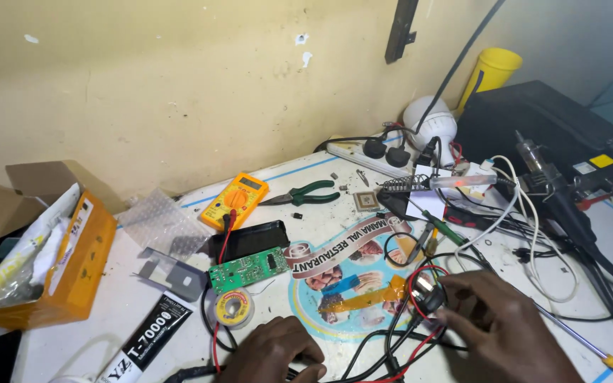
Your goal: Repairing a circuit board by soldering components and testing connections with a multimeter
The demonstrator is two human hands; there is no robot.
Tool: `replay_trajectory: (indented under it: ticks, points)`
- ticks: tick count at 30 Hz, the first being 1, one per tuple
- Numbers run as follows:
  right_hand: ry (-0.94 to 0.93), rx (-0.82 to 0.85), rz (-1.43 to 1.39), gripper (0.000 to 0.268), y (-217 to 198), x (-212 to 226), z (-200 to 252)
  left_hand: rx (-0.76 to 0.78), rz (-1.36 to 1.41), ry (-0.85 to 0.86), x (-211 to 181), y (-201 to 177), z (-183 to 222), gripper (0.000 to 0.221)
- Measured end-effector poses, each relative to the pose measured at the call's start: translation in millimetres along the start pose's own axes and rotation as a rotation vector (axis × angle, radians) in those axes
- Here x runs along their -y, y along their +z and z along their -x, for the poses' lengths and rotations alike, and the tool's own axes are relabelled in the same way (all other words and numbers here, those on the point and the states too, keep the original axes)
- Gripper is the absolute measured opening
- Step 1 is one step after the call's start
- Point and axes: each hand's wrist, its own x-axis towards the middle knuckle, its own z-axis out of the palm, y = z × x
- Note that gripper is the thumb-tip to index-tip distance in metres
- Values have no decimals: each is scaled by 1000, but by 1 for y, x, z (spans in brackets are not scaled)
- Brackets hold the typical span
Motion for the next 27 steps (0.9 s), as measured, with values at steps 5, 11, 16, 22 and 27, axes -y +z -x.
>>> replay_trajectory:
  ticks: [5,11,16,22,27]
  points:
    - [-119,9,150,66,25,-19,3,-70,-58,23,-57,5,-27,9]
    - [-202,-21,-55,60,24,0,3,264,-267,-327,-91,35,-63,20]
    - [-470,-161,65,65,31,5,7,129,-456,-157,-69,88,-71,34]
    - [-757,11,329,53,49,-4,-4,-96,-486,-28,-74,75,-58,42]
    - [-626,-288,-71,17,33,28,18,-184,-196,-139,-102,14,-41,25]
